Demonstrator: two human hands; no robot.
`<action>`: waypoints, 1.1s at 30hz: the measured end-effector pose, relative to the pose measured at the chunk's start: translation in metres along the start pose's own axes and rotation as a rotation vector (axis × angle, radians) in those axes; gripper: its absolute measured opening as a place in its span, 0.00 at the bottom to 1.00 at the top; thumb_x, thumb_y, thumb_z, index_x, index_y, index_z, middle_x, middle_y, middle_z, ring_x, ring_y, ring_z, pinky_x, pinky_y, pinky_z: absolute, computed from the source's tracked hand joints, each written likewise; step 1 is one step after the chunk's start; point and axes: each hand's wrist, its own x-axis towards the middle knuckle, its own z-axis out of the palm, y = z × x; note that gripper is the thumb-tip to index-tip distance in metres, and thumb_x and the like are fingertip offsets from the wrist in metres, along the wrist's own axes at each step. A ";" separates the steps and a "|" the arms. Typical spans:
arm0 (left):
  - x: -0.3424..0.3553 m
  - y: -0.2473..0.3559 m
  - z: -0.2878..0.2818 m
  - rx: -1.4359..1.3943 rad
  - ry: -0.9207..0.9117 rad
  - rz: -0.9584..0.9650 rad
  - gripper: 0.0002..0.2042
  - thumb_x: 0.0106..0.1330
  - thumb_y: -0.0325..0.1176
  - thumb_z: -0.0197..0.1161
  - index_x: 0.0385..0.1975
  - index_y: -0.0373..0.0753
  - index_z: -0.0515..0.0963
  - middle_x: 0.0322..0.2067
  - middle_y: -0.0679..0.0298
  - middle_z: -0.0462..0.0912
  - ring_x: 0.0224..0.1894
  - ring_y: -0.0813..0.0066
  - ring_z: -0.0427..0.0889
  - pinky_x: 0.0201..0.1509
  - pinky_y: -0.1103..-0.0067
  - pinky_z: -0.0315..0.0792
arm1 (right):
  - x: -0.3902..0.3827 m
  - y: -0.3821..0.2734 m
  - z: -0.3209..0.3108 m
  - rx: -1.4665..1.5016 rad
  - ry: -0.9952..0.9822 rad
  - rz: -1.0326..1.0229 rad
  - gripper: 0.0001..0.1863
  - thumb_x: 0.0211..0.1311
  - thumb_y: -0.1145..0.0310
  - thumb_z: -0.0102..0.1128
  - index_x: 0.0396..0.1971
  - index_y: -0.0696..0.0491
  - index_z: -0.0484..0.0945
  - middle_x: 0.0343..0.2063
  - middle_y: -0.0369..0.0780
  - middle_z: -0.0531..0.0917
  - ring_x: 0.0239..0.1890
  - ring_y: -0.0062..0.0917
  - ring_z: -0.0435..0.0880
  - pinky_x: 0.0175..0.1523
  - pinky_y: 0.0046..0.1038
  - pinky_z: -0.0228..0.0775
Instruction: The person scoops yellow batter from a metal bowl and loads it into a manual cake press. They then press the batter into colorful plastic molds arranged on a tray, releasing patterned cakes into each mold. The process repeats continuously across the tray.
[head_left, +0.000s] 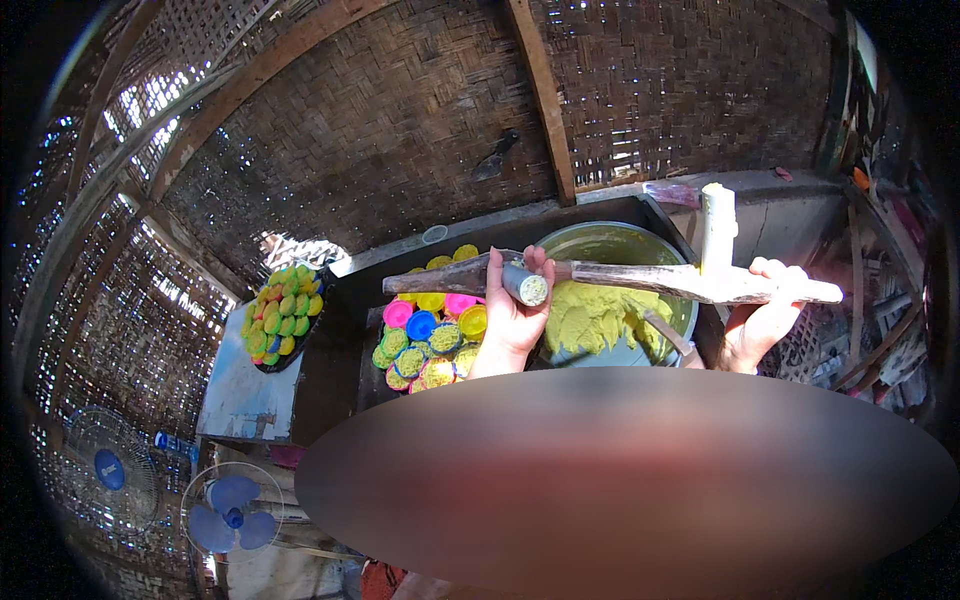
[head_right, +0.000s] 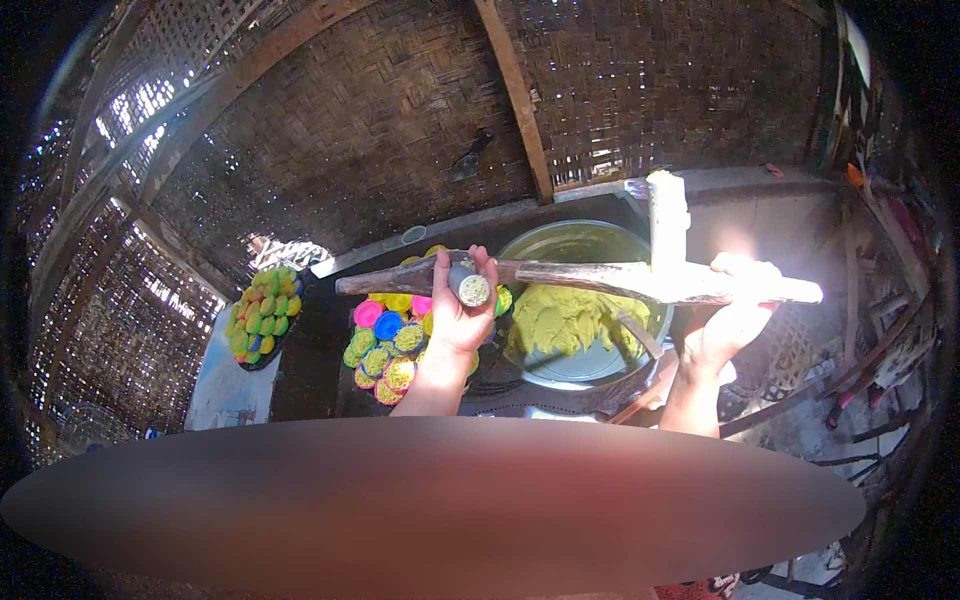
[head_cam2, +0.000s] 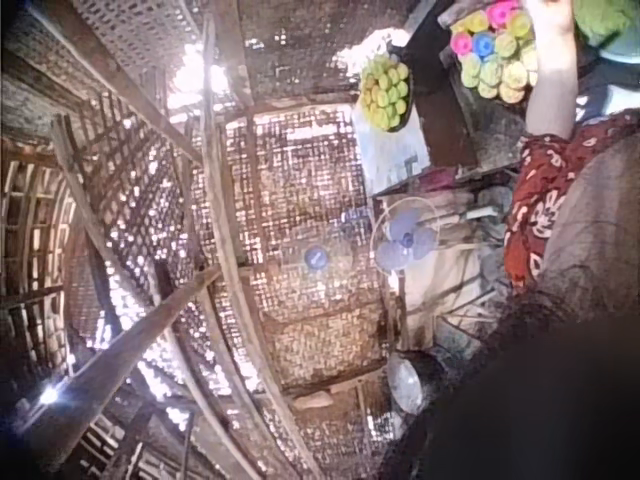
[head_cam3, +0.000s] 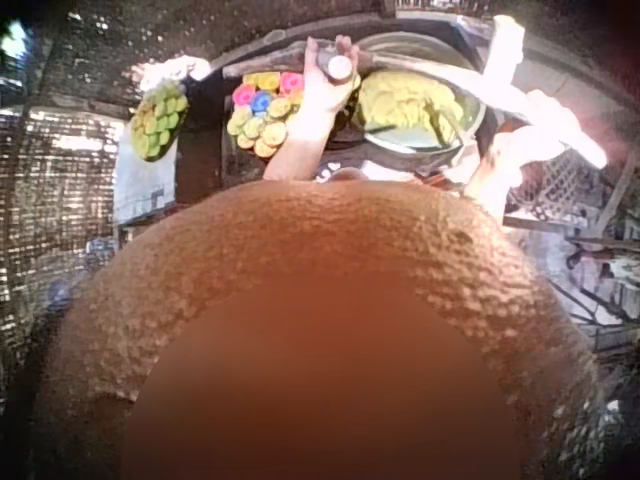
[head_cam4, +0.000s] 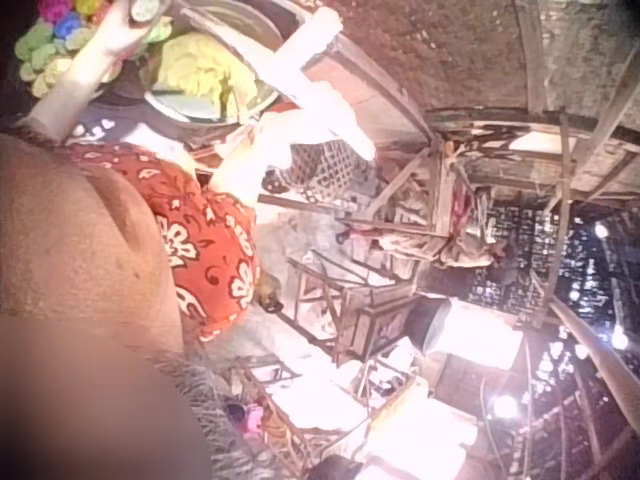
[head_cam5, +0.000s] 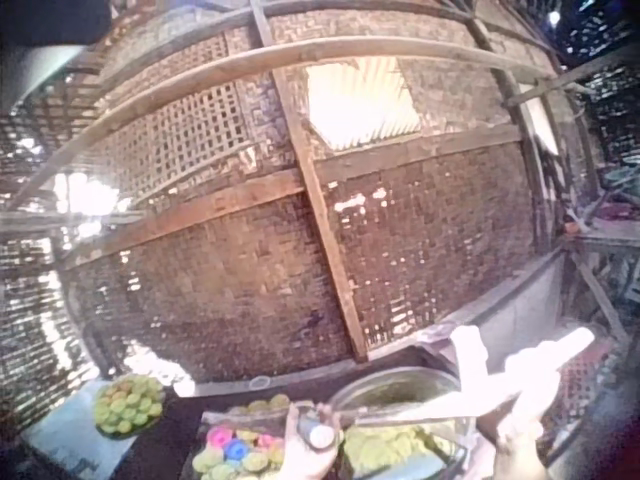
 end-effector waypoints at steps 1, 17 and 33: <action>0.001 -0.001 -0.001 0.002 0.007 0.000 0.17 0.57 0.44 0.60 0.34 0.36 0.72 0.31 0.60 0.79 0.38 0.68 0.79 0.48 0.71 0.73 | 0.001 0.002 -0.001 0.012 0.023 0.014 0.07 0.60 0.66 0.50 0.29 0.51 0.64 0.25 0.35 0.71 0.32 0.23 0.71 0.42 0.26 0.66; 0.026 -0.003 -0.005 0.087 0.060 0.045 0.18 0.56 0.46 0.60 0.34 0.36 0.70 0.30 0.63 0.79 0.35 0.72 0.80 0.43 0.75 0.77 | 0.009 0.033 0.004 0.176 0.062 0.084 0.07 0.62 0.64 0.48 0.30 0.51 0.64 0.25 0.36 0.69 0.32 0.25 0.69 0.42 0.27 0.64; 0.032 -0.002 -0.014 0.181 -0.026 0.001 0.15 0.57 0.44 0.60 0.33 0.37 0.72 0.36 0.58 0.78 0.41 0.67 0.77 0.48 0.71 0.73 | 0.006 0.063 0.007 0.067 0.232 0.169 0.08 0.62 0.72 0.45 0.41 0.52 0.62 0.26 0.41 0.73 0.32 0.28 0.72 0.43 0.32 0.64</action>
